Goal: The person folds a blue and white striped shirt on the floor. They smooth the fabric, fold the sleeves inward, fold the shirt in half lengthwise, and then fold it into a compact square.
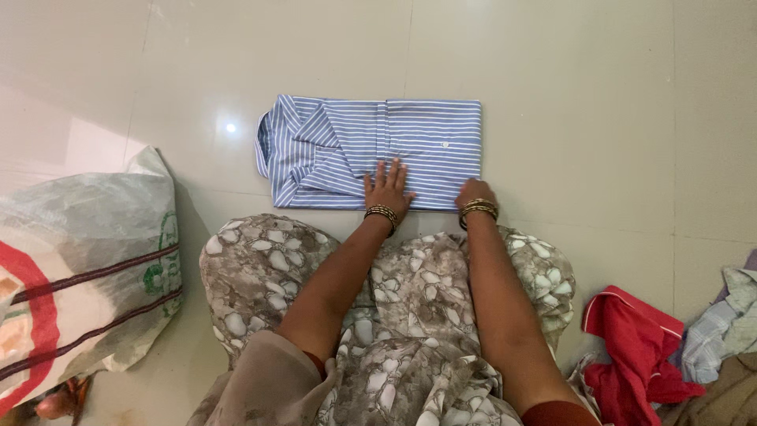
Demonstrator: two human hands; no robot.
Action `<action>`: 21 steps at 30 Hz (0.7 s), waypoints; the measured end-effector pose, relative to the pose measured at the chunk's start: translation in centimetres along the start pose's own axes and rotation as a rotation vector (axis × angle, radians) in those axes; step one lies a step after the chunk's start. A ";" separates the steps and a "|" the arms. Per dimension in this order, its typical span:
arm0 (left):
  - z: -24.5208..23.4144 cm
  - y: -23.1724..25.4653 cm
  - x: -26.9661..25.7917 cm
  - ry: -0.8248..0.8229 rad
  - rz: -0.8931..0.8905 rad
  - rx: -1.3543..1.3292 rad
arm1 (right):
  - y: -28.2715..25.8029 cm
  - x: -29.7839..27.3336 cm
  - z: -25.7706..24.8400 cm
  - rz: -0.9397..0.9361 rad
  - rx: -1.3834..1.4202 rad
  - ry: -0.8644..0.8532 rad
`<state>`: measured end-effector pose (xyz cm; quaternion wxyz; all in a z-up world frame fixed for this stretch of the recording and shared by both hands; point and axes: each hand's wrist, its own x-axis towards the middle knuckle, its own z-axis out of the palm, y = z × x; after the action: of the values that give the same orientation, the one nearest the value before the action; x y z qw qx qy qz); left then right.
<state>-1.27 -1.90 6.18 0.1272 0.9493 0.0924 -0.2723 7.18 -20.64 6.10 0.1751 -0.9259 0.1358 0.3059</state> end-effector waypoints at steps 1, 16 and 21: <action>-0.3 -0.2 0.0 0.001 -0.060 0.001 | 0.0 -0.8 -0.9 0.000 -0.103 0.088; -0.9 -2.6 0.9 0.031 -0.094 0.061 | -0.6 3.2 0.6 -0.159 0.014 0.398; -0.8 -3.1 1.0 0.001 -0.115 -0.003 | 1.0 7.9 2.6 -0.120 0.610 0.300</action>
<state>-0.81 1.43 5.74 0.1129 0.9423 0.1473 -0.2786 11.65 -21.64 -0.93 0.4395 -0.8720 0.1903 0.1009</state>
